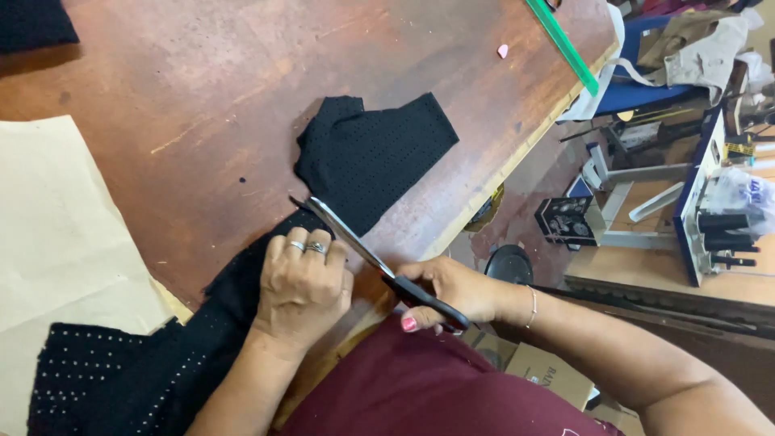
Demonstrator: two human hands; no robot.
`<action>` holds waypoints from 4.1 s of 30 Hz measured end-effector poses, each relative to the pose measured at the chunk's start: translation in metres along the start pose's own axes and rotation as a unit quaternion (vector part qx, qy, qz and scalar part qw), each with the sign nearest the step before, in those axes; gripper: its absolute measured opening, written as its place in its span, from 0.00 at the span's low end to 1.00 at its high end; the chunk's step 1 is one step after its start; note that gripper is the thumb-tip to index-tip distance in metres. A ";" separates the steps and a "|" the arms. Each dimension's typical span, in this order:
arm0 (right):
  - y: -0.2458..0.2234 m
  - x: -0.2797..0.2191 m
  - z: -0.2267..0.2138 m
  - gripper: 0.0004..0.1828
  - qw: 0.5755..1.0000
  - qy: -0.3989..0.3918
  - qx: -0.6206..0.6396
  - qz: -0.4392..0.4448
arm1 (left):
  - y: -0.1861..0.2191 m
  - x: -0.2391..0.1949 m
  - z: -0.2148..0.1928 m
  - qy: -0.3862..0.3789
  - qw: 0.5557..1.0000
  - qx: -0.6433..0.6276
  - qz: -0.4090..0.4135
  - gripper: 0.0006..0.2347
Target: Cutting out fabric pieces from a larger sheet of black perforated material using scissors and a ruler on a workbench.
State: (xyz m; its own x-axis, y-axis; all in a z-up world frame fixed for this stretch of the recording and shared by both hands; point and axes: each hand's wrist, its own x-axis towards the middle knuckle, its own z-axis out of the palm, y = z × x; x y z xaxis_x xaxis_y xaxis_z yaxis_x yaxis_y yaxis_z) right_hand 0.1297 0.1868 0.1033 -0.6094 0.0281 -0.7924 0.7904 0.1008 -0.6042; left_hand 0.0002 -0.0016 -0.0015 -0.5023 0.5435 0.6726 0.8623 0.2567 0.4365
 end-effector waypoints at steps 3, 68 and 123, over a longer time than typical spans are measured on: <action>0.024 -0.026 -0.009 0.21 0.999 0.033 -0.004 -0.036 | -0.005 0.001 -0.006 -0.009 0.998 0.068 -0.014 0.02; 0.111 -0.025 -0.209 0.29 0.995 0.001 0.059 0.082 | 0.062 0.147 0.175 -0.057 0.987 -0.133 0.072 0.05; -0.013 0.027 -0.284 0.44 0.943 0.289 -0.133 -0.094 | 0.071 0.138 0.161 -0.056 0.988 0.106 0.098 0.10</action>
State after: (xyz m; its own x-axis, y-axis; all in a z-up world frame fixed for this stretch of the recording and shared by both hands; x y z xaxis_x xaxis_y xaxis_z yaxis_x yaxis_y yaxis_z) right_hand 0.0855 0.4689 0.1139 -0.7304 0.5141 -0.4497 0.6684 0.4024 -0.6255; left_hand 0.0029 0.2201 0.0260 -0.3250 0.6810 0.6562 0.9421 0.2938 0.1617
